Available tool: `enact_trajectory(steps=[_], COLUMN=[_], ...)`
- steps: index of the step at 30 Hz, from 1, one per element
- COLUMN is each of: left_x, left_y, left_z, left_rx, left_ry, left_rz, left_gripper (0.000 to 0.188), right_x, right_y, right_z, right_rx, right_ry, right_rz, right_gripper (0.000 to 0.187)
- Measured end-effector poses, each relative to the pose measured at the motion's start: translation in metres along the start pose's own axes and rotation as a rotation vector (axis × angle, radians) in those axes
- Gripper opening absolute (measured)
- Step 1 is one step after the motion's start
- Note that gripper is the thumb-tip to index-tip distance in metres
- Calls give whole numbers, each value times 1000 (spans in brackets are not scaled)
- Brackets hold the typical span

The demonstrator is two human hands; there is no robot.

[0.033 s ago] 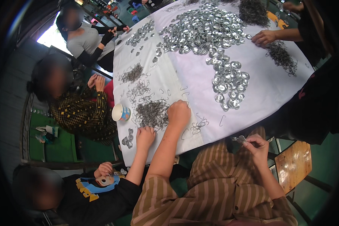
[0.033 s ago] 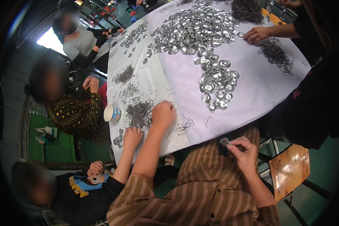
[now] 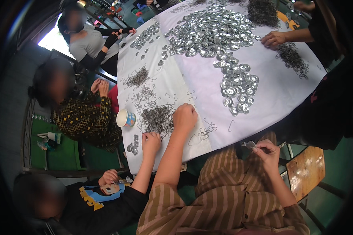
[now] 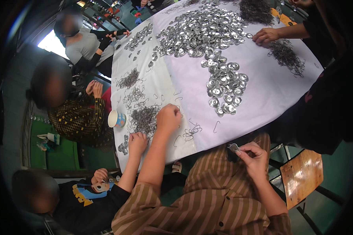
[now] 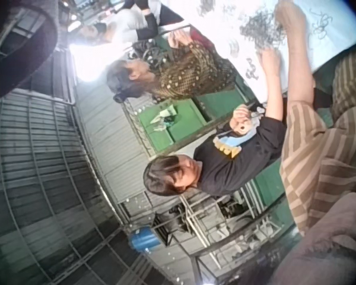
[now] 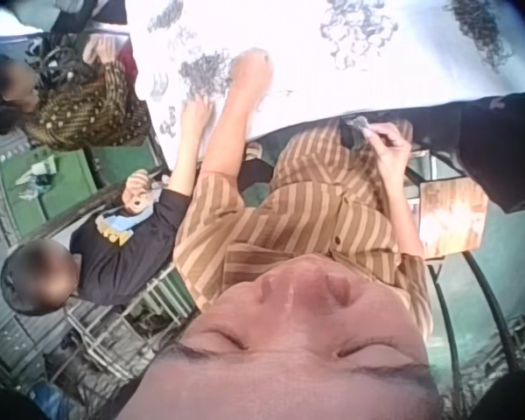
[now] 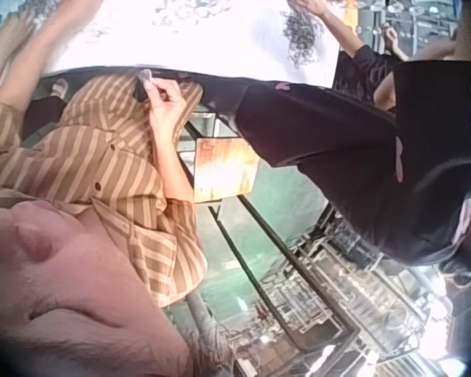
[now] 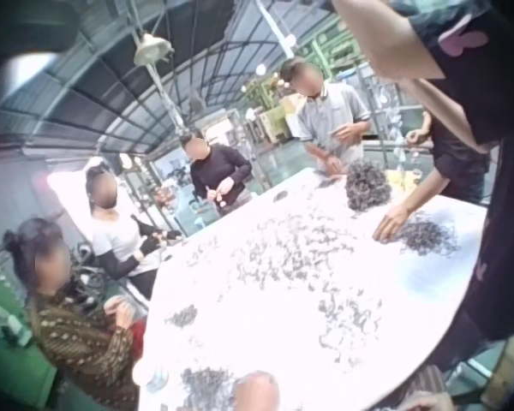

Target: The person assembles small metal discs and wire loops by hand at a table with several coworkers. They pick up discs and loops, connect them into a chain, and occasionally lift the chain to inspect it.

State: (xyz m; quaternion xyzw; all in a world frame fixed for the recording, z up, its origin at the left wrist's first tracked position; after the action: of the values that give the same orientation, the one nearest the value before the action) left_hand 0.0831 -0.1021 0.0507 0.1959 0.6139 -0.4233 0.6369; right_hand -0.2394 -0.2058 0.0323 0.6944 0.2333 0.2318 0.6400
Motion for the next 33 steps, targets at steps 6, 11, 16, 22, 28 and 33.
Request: enact_trajectory(steps=[6, 11, 16, 22, 28, 33], left_x=[33, 38, 22, 16, -3, 2], left_y=[54, 54, 34, 26, -63, -149], left_z=[-6, -13, -18, -21, -44, -84], left_rx=[-322, -405, -442, -203, 40, 197], left_ry=[155, 238, 208, 136, 290, 444], left_rz=[-712, -840, -878, -336, -1116, -1244], left_gripper=[12, 10, 9, 9, 3, 4], right_x=[0, 0, 1, 7, 5, 9], right_y=[2, 4, 2, 2, 2, 9], right_z=[0, 1, 1, 3, 4, 6], right_rx=[-42, -16, -5, -22, -24, -29], right_ry=[-23, -30, -20, -2, -15, 9], right_rz=[18, 18, 30, 34, 26, 19], right_gripper=[9, 8, 7, 9, 10, 11])
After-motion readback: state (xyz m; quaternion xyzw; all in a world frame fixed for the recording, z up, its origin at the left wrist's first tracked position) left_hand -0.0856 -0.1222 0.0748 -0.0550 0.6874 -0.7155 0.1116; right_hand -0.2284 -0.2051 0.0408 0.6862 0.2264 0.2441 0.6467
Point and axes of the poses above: each hand's wrist, its own z-axis towards the middle knuckle, its own x-axis out of the palm, y = z × x, the point moved 8 cm from there along z, towards the middle knuckle
